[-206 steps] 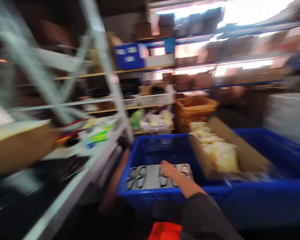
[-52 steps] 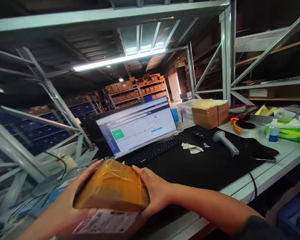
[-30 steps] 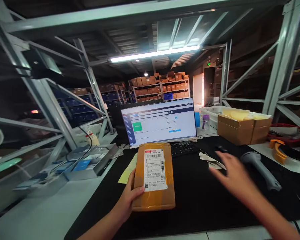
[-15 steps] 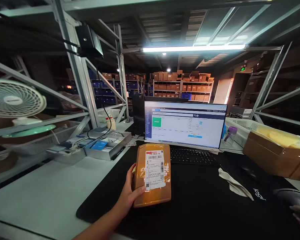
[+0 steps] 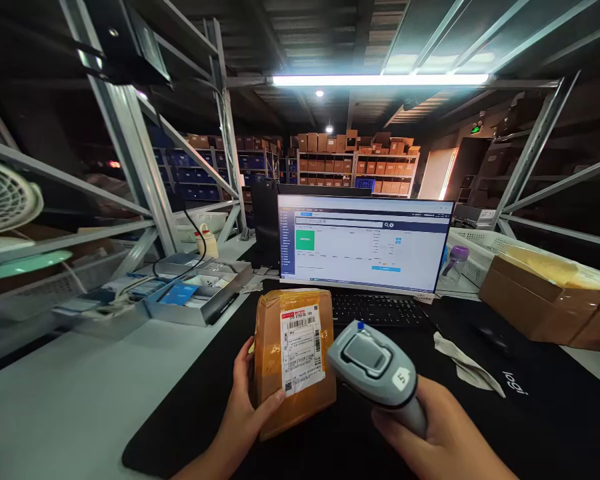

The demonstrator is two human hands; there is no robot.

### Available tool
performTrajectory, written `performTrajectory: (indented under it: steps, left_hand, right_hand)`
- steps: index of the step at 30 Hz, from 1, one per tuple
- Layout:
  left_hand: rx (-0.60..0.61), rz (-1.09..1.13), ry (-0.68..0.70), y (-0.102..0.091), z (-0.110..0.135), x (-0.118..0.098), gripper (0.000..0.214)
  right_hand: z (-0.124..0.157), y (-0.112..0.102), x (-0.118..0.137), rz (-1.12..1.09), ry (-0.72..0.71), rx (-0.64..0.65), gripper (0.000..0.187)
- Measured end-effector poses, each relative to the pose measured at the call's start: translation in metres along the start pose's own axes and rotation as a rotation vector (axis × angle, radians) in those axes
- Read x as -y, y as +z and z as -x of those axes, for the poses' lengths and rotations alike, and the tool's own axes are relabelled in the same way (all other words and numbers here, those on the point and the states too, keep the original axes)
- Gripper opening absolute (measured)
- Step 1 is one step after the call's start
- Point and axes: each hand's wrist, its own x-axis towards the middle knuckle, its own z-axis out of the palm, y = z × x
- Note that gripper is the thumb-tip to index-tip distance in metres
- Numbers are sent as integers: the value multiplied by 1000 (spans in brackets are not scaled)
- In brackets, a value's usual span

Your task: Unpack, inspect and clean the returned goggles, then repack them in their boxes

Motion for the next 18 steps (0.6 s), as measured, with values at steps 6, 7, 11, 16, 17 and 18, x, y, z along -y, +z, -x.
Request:
performTrajectory:
  steps: [6, 7, 11, 16, 17, 18]
  left_hand:
    - [-61, 31, -53, 2, -2, -11, 107]
    - [-80, 48, -62, 3, -2, -16, 106]
    - [-126, 188, -168, 7, 0, -35, 104]
    - [-171, 582, -704, -10, -13, -69, 65]
    - [-177, 635, -825, -18, -19, -79, 54]
    - [-178, 667, -932, -27, -26, -90, 45]
  right_hand:
    - [-13, 12, 5, -50, 54, 174, 25]
    - [-15, 11, 0, -44, 99, 168, 27]
    - [-27, -15, -43, -22, 214, -64, 43]
    - [-35, -98, -153, 105, 405, -344, 33]
    - [-33, -114, -172, 179, 478, -373, 25]
    - [-31, -127, -187, 251, 542, -402, 26]
